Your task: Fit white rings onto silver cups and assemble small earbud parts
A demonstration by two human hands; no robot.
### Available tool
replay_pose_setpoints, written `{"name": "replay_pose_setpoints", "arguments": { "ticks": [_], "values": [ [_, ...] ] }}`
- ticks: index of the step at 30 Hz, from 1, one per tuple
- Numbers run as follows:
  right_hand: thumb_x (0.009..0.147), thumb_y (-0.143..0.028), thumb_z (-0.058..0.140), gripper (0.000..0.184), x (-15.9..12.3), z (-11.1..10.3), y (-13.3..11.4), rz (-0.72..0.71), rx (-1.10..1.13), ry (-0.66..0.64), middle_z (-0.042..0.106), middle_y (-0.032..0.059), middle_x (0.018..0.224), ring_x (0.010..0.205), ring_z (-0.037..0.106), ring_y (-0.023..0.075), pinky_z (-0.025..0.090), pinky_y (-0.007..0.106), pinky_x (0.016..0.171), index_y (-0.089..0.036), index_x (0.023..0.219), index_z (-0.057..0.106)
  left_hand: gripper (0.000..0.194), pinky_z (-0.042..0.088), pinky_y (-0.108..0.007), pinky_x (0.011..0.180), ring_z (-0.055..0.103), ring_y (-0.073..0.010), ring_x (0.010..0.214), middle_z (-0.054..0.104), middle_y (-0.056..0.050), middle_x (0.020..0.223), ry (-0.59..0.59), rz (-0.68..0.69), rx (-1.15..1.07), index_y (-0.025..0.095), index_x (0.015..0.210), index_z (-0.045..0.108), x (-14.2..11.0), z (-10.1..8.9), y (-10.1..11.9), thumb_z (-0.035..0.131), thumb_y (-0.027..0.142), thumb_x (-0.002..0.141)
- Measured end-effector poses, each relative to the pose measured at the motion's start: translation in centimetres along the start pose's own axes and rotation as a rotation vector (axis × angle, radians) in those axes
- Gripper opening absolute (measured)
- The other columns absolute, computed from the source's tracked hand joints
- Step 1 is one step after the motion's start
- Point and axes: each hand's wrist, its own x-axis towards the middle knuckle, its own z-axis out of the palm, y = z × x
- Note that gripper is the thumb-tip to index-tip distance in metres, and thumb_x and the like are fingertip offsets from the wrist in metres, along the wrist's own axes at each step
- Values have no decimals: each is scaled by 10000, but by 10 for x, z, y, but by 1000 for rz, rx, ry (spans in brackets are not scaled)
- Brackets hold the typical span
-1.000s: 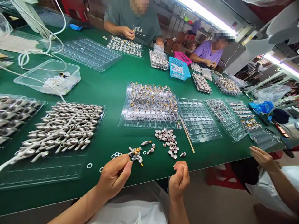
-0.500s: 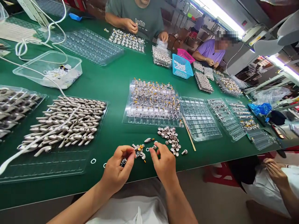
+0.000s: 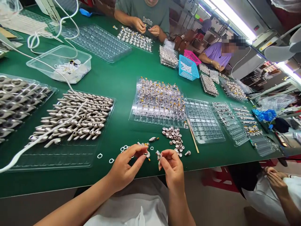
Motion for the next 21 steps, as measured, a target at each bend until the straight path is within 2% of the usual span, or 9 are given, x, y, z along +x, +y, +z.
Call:
{"name": "replay_pose_setpoints", "arguments": {
  "ticks": [2,5,9,13,15,17,21],
  "values": [
    [838,-389,704,234,-7,7,-2,65,241,-62,614,3,783,566,542,100,455,230,506,-218,944,585,233,581,-284,785,690,-185,855,725,-98,1004,-82,-59,-131,178,1101,686,-1,-2,4,575,277,921],
    [789,-392,756,282,-13,18,-1,136,410,-116,612,2,792,558,528,94,431,217,479,-222,929,580,274,588,-305,809,686,-200,884,714,-111,1034,-142,-160,-300,173,1119,703,-4,-4,9,636,320,897],
    [775,-383,775,292,-14,22,2,188,458,-205,634,15,814,580,532,92,423,203,483,-214,951,615,327,599,-327,794,695,-228,901,727,-122,1028,-171,-295,-447,163,1057,733,-5,-6,12,674,423,868],
    [776,-392,778,292,-12,18,0,268,483,-393,651,20,783,559,520,77,385,184,466,-198,948,644,369,602,-325,721,693,-199,743,748,-100,866,-198,-407,-508,151,918,742,1,-11,14,710,504,816],
    [749,-407,797,313,-10,17,-2,314,479,-432,659,20,775,541,508,73,366,184,456,-193,924,649,354,602,-331,695,689,-196,698,742,-80,799,-255,-455,-514,155,858,731,5,-15,16,750,497,773],
    [712,-434,815,349,-8,16,-4,352,439,-448,663,22,750,535,503,82,358,193,446,-184,898,659,312,596,-322,683,686,-193,691,732,-66,769,-295,-449,-486,159,816,727,8,-19,18,772,461,754],
    [726,-455,793,350,-4,12,-3,368,349,-505,657,18,719,537,487,87,352,199,453,-176,912,694,179,560,-276,700,654,-165,705,707,-48,743,-336,-283,-268,168,767,745,10,-28,20,740,344,801]
  ]
}}
